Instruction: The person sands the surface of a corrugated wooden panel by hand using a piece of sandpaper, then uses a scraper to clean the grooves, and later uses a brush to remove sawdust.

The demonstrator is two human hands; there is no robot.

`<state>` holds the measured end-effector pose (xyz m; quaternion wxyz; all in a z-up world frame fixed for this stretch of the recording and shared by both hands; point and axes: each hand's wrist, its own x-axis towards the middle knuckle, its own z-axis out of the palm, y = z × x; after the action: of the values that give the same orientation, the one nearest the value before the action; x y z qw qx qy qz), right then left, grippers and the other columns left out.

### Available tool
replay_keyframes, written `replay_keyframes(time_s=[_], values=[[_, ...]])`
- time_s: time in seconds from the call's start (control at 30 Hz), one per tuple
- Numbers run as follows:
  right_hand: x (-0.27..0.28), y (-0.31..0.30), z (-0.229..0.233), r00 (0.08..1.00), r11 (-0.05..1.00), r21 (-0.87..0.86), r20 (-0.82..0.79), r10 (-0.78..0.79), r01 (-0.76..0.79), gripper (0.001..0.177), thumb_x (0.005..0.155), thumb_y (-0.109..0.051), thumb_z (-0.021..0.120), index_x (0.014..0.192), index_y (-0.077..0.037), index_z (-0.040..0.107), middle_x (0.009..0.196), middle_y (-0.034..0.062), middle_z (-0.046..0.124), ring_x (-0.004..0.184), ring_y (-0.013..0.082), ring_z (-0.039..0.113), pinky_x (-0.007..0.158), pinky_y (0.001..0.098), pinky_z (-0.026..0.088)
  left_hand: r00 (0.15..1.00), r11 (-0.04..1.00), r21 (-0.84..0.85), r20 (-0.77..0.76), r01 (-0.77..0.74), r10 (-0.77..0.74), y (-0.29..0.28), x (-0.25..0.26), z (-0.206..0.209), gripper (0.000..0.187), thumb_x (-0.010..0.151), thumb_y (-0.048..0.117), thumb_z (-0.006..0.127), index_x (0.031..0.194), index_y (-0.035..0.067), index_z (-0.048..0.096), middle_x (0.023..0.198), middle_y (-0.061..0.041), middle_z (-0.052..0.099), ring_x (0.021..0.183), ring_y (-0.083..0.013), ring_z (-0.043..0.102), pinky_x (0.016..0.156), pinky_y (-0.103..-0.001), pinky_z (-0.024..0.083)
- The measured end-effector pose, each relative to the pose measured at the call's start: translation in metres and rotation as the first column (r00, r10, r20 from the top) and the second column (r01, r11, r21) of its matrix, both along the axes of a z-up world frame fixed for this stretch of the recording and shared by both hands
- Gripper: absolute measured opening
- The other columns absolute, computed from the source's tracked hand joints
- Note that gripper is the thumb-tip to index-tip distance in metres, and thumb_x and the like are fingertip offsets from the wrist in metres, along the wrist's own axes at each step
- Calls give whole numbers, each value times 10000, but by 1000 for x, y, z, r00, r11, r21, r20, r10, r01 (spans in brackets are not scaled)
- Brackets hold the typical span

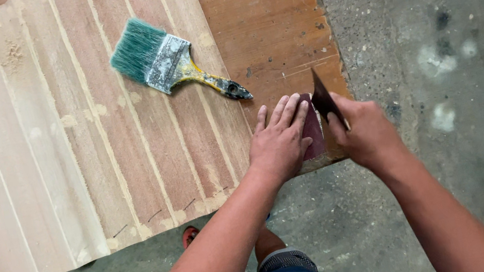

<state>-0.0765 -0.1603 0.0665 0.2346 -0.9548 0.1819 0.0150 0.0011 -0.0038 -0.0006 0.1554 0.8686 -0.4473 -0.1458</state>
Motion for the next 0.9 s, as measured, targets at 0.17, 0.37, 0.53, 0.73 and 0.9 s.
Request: replay_keyframes(time_s=[0.17,0.37,0.53,0.73,0.9], values=[[-13,9,3,997,997,25,3,73,-73,405,938,-175,572,1333,-160,661,937,212,743,932,455,698,769,597,543,1000,1000,4,13,-2,2,3,4,-2,749,922,447,666,1566,158,413,1645,-81,347,1543,-237,289,1233,-558,232],[-59,29,11,996,1000,-3,-91,17,-17,318,942,-210,583,1224,-111,691,827,219,741,877,441,721,756,583,561,999,999,25,-37,20,-19,3,5,1,739,949,432,643,1580,150,380,1658,-85,314,1547,-244,275,1240,-560,206],[-89,30,36,807,884,114,-475,-352,453,297,933,-343,636,786,-93,695,616,76,654,536,216,566,530,361,399,999,1000,-24,42,-17,18,-4,3,-18,801,897,467,632,1584,186,331,1663,-21,310,1537,-212,253,1220,-539,169],[-76,-50,22,828,774,296,-180,-531,560,265,866,-212,837,773,-18,683,624,122,673,536,193,566,501,338,404,989,988,79,-47,-136,140,-20,21,20,1206,614,264,837,1624,94,199,1338,-162,459,1165,-376,488,992,-464,416],[-31,-72,2,868,784,377,-264,-420,494,271,849,-260,867,810,-25,738,737,67,682,665,169,545,605,346,412,849,957,-46,-474,-288,233,35,12,92,214,772,125,628,985,129,617,1084,-148,536,875,-467,653,714,-572,509]])
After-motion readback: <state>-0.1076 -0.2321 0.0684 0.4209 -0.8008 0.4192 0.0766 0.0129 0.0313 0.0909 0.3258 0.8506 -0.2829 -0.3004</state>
